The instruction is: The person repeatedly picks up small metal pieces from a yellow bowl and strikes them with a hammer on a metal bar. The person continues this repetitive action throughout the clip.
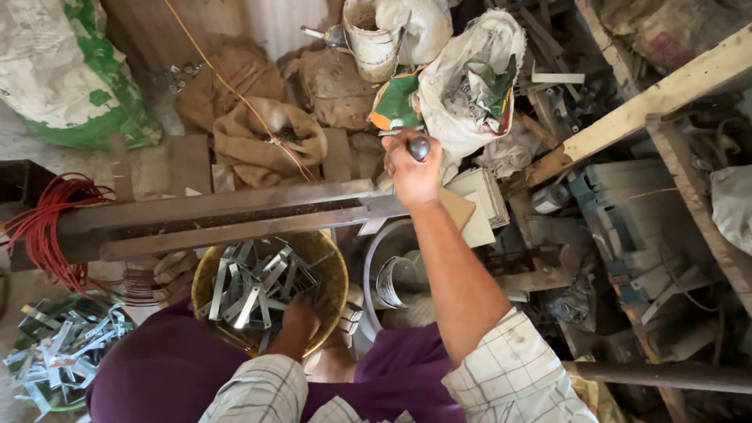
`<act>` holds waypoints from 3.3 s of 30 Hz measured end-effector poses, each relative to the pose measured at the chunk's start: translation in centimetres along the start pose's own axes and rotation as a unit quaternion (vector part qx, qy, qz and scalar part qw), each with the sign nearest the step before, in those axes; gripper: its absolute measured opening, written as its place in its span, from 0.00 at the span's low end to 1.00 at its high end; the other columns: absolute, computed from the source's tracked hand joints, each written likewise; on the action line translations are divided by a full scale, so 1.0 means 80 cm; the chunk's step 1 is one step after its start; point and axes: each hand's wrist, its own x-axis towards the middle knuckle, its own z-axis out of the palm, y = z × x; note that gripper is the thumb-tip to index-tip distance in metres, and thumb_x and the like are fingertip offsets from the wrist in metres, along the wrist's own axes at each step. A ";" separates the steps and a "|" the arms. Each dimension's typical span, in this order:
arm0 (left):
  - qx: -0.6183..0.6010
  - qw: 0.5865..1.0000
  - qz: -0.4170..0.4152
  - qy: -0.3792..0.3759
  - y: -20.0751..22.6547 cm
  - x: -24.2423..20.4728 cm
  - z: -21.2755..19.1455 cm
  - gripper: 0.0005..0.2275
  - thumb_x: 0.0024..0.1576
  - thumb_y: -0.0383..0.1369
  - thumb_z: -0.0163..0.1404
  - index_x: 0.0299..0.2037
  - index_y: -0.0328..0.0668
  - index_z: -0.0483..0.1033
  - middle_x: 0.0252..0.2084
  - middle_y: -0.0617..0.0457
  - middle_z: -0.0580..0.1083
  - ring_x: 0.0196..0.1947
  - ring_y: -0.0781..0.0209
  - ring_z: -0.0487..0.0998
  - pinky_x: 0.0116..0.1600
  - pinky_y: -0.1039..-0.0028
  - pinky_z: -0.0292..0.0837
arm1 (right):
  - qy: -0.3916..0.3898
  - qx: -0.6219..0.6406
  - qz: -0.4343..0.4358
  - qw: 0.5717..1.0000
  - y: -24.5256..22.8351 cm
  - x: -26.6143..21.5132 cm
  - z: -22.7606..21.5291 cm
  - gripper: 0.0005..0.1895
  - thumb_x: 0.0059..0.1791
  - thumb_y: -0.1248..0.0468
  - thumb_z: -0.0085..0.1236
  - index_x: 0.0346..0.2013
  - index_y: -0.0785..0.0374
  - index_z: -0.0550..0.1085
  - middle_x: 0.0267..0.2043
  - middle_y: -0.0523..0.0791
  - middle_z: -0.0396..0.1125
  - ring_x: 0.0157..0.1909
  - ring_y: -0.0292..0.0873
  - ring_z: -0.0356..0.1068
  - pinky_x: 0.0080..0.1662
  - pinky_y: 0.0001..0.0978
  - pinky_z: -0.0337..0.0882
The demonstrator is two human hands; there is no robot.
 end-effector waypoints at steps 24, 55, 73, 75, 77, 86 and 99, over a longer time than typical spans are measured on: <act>-0.745 0.652 0.016 0.142 0.057 0.018 -0.227 0.11 0.65 0.35 0.45 0.49 0.35 0.73 0.45 0.45 0.78 0.42 0.59 0.83 0.50 0.68 0.82 | 0.008 0.022 -0.012 1.000 0.009 0.005 0.008 0.17 0.51 0.74 0.51 0.19 0.63 0.63 0.17 0.40 0.59 0.18 0.32 0.57 0.23 0.26 0.60; -0.738 0.599 0.041 0.309 0.068 0.070 -0.212 0.06 0.63 0.24 0.48 0.46 0.29 0.77 0.41 0.49 0.80 0.38 0.64 0.81 0.49 0.74 0.77 | -0.002 0.047 0.059 0.997 0.000 0.037 0.016 0.14 0.51 0.72 0.54 0.21 0.61 0.67 0.19 0.40 0.63 0.17 0.32 0.58 0.22 0.28 0.58; -0.577 0.725 -0.062 0.370 0.062 0.020 -0.272 0.13 0.55 0.32 0.60 0.47 0.33 0.77 0.39 0.47 0.80 0.38 0.58 0.82 0.45 0.73 0.76 | -0.110 -0.090 -0.239 0.961 -0.015 -0.139 -0.032 0.10 0.48 0.75 0.55 0.26 0.66 0.65 0.33 0.48 0.66 0.41 0.47 0.70 0.58 0.45 0.70; -0.474 0.760 -0.096 0.435 0.067 -0.015 -0.286 0.11 0.55 0.33 0.58 0.43 0.34 0.76 0.41 0.41 0.76 0.34 0.52 0.80 0.40 0.68 0.75 | -0.136 -0.134 -0.248 0.950 -0.021 -0.169 -0.037 0.10 0.46 0.74 0.58 0.25 0.64 0.65 0.34 0.48 0.66 0.47 0.51 0.70 0.64 0.51 0.66; -0.362 0.814 -0.035 0.453 0.070 -0.038 -0.294 0.07 0.55 0.32 0.55 0.39 0.38 0.75 0.41 0.42 0.75 0.35 0.48 0.80 0.39 0.65 0.76 | -0.166 -0.220 -0.259 0.926 -0.025 -0.191 -0.044 0.11 0.44 0.73 0.60 0.23 0.62 0.66 0.35 0.49 0.67 0.55 0.57 0.70 0.67 0.56 0.59; -0.100 0.979 0.035 0.172 0.093 0.013 -0.297 0.13 0.57 0.33 0.51 0.50 0.34 0.76 0.41 0.38 0.77 0.38 0.42 0.81 0.37 0.54 0.75 | -0.179 -0.276 -0.277 0.903 -0.031 -0.155 -0.052 0.11 0.42 0.71 0.63 0.24 0.59 0.67 0.33 0.46 0.70 0.49 0.54 0.73 0.66 0.55 0.63; -0.038 0.970 0.174 0.165 0.124 -0.086 -0.461 0.05 0.50 0.29 0.54 0.32 0.40 0.83 0.36 0.42 0.79 0.37 0.44 0.82 0.37 0.57 0.77 | -0.058 0.047 0.108 0.991 0.045 0.049 -0.015 0.11 0.49 0.73 0.58 0.22 0.65 0.68 0.17 0.43 0.62 0.18 0.37 0.61 0.23 0.32 0.66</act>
